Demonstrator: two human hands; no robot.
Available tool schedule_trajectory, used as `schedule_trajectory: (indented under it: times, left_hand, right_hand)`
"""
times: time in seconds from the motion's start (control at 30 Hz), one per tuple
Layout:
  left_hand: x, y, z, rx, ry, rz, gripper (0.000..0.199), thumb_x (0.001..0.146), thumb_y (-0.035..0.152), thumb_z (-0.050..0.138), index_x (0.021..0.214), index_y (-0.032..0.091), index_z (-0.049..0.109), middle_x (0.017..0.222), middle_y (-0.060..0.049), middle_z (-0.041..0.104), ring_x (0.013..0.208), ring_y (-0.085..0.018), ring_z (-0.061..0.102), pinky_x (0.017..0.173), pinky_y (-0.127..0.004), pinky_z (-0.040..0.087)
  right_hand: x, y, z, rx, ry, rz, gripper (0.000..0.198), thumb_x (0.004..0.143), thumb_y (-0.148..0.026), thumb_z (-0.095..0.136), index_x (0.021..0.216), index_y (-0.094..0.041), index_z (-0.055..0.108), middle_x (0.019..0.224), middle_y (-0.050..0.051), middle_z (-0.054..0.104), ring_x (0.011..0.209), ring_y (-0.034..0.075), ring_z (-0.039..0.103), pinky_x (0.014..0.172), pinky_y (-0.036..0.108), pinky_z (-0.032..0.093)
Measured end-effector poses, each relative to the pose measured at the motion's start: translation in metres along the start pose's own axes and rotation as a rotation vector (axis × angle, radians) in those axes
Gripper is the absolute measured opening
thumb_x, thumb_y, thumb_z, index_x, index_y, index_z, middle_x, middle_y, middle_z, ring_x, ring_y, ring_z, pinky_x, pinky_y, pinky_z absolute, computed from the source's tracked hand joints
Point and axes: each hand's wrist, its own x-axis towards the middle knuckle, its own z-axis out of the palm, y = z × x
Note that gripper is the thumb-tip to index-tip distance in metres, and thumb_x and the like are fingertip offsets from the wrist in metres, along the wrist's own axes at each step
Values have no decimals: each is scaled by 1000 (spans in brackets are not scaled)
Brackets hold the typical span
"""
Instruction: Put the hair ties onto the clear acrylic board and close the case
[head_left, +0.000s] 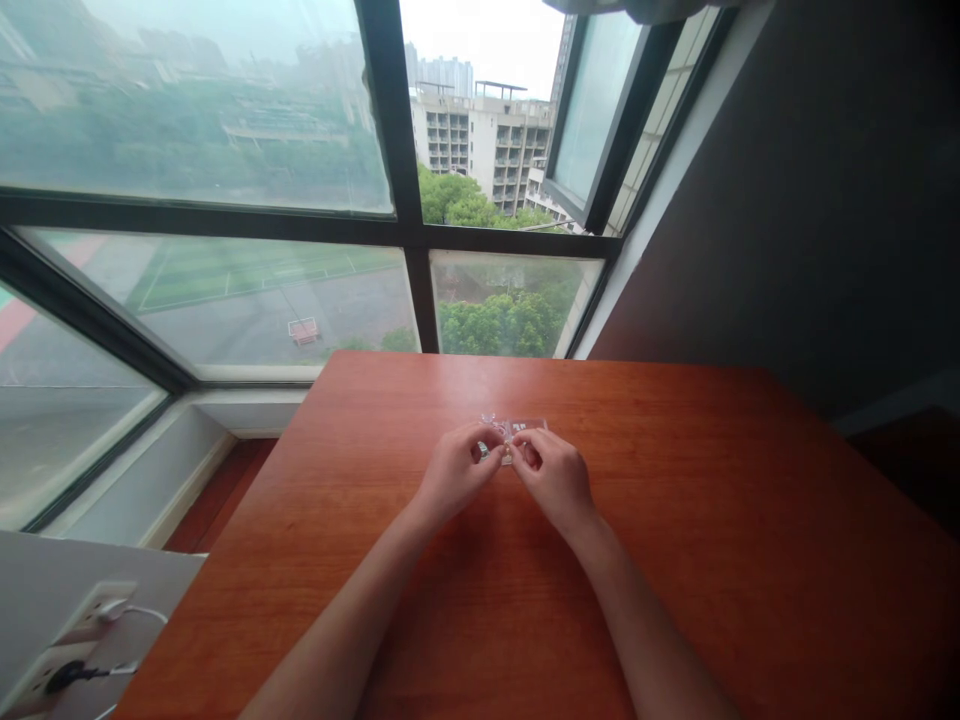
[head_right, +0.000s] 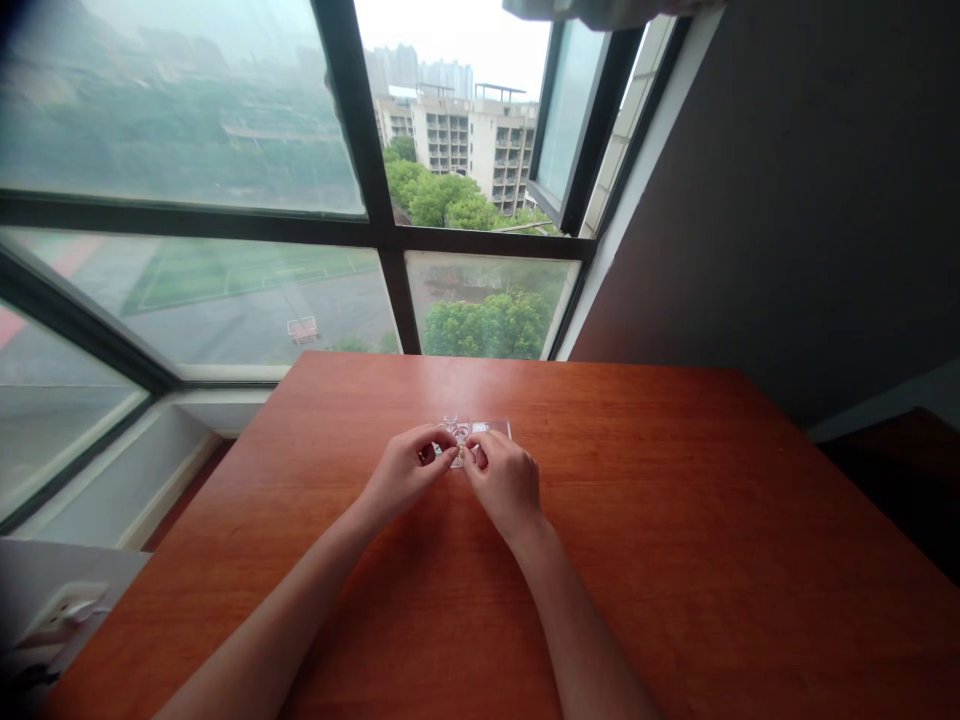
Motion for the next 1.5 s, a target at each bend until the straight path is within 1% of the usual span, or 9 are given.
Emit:
schedule_trajectory:
  times: [0.13, 0.37, 0.5, 0.67, 0.8, 1.03, 1.23, 1.37, 1.5]
  left_hand:
    - [-2, -1, 0, 133, 14, 11, 9, 82, 17, 54, 77, 18, 61, 76, 0, 63, 67, -12, 53, 63, -23, 40]
    - [-4, 3, 5, 552, -31, 4, 11, 87, 22, 49, 83, 22, 59, 91, -4, 63, 75, -17, 59, 59, -26, 37]
    - [-4, 8, 9, 628, -50, 28, 13, 90, 25, 48, 88, 23, 60, 95, -6, 62, 79, -19, 59, 60, -26, 39]
    - [-4, -2, -1, 570, 26, 25, 23, 90, 35, 51, 109, 25, 60, 107, -7, 60, 99, -23, 57, 80, -32, 47]
    - [-1, -24, -10, 471, 35, 13, 59, 80, 45, 65, 131, 19, 49, 133, -14, 50, 120, -30, 49, 101, -43, 40]
    - [0, -39, -11, 376, -75, 36, 69, 74, 37, 72, 137, 22, 44, 135, -12, 52, 124, -29, 48, 102, -43, 40]
    - [-1, -35, -2, 362, -56, 42, 72, 74, 39, 72, 137, 21, 43, 135, -13, 52, 122, -30, 50, 101, -44, 41]
    - [-1, -37, 4, 352, -21, 40, 73, 75, 37, 69, 139, 19, 40, 135, -14, 53, 122, -30, 50, 101, -44, 41]
    - [0, -39, 5, 325, -14, 56, 73, 75, 36, 69, 139, 18, 40, 134, -14, 54, 121, -29, 51, 102, -44, 40]
  right_hand:
    - [2, 3, -3, -50, -19, 64, 16, 88, -29, 52, 87, -22, 66, 75, 0, 63, 67, 13, 55, 64, 23, 36]
    - [8, 20, -17, -295, -48, 313, 18, 89, -30, 51, 100, -24, 64, 94, 3, 65, 79, 16, 59, 61, 25, 33]
    - [7, 22, -17, -404, -97, 342, 20, 90, -33, 52, 101, -22, 64, 102, 8, 60, 94, 20, 57, 66, 27, 37]
    - [5, 21, -12, -428, -110, 307, 18, 90, -33, 53, 100, -22, 64, 104, 9, 57, 100, 23, 53, 70, 29, 39]
    - [4, 23, -9, -419, -72, 268, 18, 88, -29, 54, 100, -22, 65, 106, 10, 57, 101, 24, 51, 76, 31, 41]
    - [8, 32, -1, -193, -10, 252, 28, 83, -24, 55, 110, -18, 60, 113, 10, 62, 107, 24, 53, 92, 33, 41]
    - [5, 24, 7, 178, -16, 164, 46, 84, -33, 57, 126, -18, 46, 115, 9, 65, 102, 19, 62, 88, 29, 48]
    - [0, 14, 12, 102, -46, -55, 46, 84, -35, 58, 126, -18, 52, 133, 12, 54, 123, 23, 49, 105, 36, 39]
    - [-3, 8, 12, 13, -88, -114, 43, 88, -34, 54, 128, -20, 56, 142, 11, 45, 128, 24, 44, 108, 38, 37]
